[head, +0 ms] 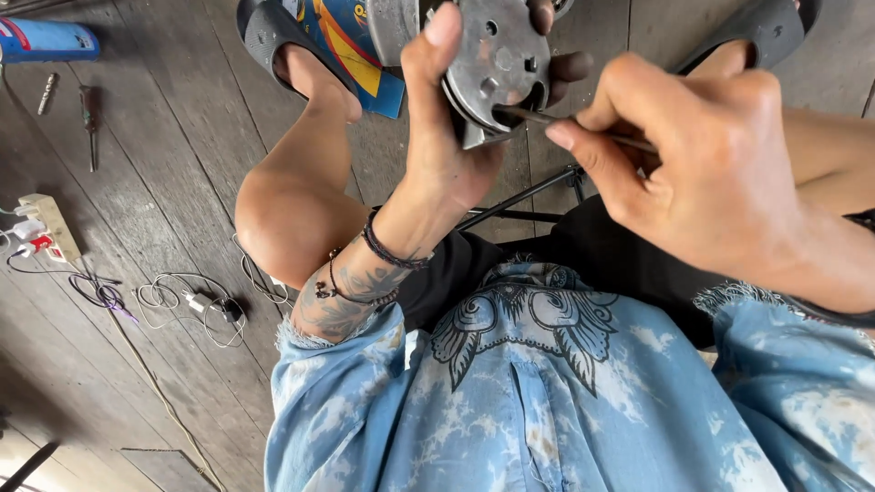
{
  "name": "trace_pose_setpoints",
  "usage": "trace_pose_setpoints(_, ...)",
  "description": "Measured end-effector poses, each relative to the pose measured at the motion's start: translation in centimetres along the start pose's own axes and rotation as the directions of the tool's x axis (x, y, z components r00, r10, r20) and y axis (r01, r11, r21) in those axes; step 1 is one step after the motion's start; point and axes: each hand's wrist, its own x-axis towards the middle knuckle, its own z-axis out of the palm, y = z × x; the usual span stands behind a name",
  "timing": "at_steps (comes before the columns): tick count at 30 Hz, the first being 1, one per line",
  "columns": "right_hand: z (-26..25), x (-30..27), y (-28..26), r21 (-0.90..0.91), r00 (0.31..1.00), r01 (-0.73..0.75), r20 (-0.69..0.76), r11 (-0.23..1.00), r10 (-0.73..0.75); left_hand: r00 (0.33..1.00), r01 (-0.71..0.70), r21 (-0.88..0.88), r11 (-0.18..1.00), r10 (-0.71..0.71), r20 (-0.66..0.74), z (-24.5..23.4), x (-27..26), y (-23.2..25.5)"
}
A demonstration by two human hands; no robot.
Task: The person holds a small metal mechanical component and repeatedly uses a thin metal tool to scrape or adjust internal surfaces. The person rotates the part to access different areas and continues the scraping motion throughout the clip.
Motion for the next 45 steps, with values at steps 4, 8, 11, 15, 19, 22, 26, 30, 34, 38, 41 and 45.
trace_pose_setpoints(4, -0.2, 0.5, -0.6, 0.223, 0.996, -0.077, 0.051, 0.972, 0.067, 0.997, 0.08, -0.068, 0.994, -0.081, -0.003, -0.5, 0.2, -0.1)
trace_pose_setpoints(8, 0.6, -1.0, -0.6, -0.206, 0.999, 0.026, -0.038, 0.978, -0.034, 1.0, 0.026, -0.053, 0.998, -0.026, -0.009, -0.7, 0.4, -0.5)
trace_pose_setpoints(11, 1.6, -0.9, -1.1, -0.52, 0.997, 0.042, -0.032, 0.853, -0.069, 0.997, -0.078, -0.027, 0.997, 0.077, -0.02, -0.1, 0.7, -1.0)
trace_pose_setpoints(15, 1.5, 0.8, -1.0, -0.36, 0.999, 0.032, -0.001, 0.933, -0.035, 0.987, -0.111, -0.013, 0.994, 0.109, -0.117, -0.5, 1.1, -0.9)
trace_pose_setpoints(19, 1.4, 1.2, -1.0, -0.074, 0.999, -0.002, -0.04, 0.997, -0.001, 0.995, 0.012, -0.067, 0.998, -0.019, -0.097, -0.7, 0.6, -0.4)
trace_pose_setpoints(22, 0.9, 1.3, -0.8, -0.157, 1.0, -0.017, -0.013, 0.987, 0.015, 0.999, -0.004, -0.043, 0.999, 0.002, -0.04, -0.4, 0.4, -0.4)
trace_pose_setpoints(26, 0.2, 1.2, -0.5, 0.136, 0.998, -0.06, 0.005, 0.989, 0.059, 0.993, 0.064, -0.125, 0.99, -0.075, -0.09, -0.9, 0.3, -0.3)
trace_pose_setpoints(30, 1.9, 0.0, -0.4, -0.346, 0.996, 0.033, -0.068, 0.938, -0.06, 0.99, 0.041, -0.252, 0.967, -0.073, -0.122, -1.8, 0.8, -1.4)
trace_pose_setpoints(34, 2.1, 0.4, -1.1, -0.531, 0.997, 0.042, -0.035, 0.846, -0.071, 0.992, 0.007, -0.179, 0.984, -0.029, -0.12, -0.6, 0.9, -0.8)
trace_pose_setpoints(38, 1.9, 0.9, -0.2, -0.234, 0.997, 0.048, -0.04, 0.971, -0.059, 0.99, 0.1, -0.02, 0.995, -0.101, -0.094, -1.5, 0.7, -0.2)
trace_pose_setpoints(41, 1.1, 1.3, 0.4, -0.069, 1.0, 0.014, -0.012, 0.997, -0.014, 0.992, 0.125, 0.009, 0.992, -0.125, -0.016, -0.8, 0.6, 0.3)
trace_pose_setpoints(45, 0.2, 1.2, 0.4, 0.024, 0.997, 0.07, 0.028, 0.997, -0.071, 0.973, 0.224, -0.044, 0.974, -0.226, -0.04, -1.5, 0.1, 0.5)
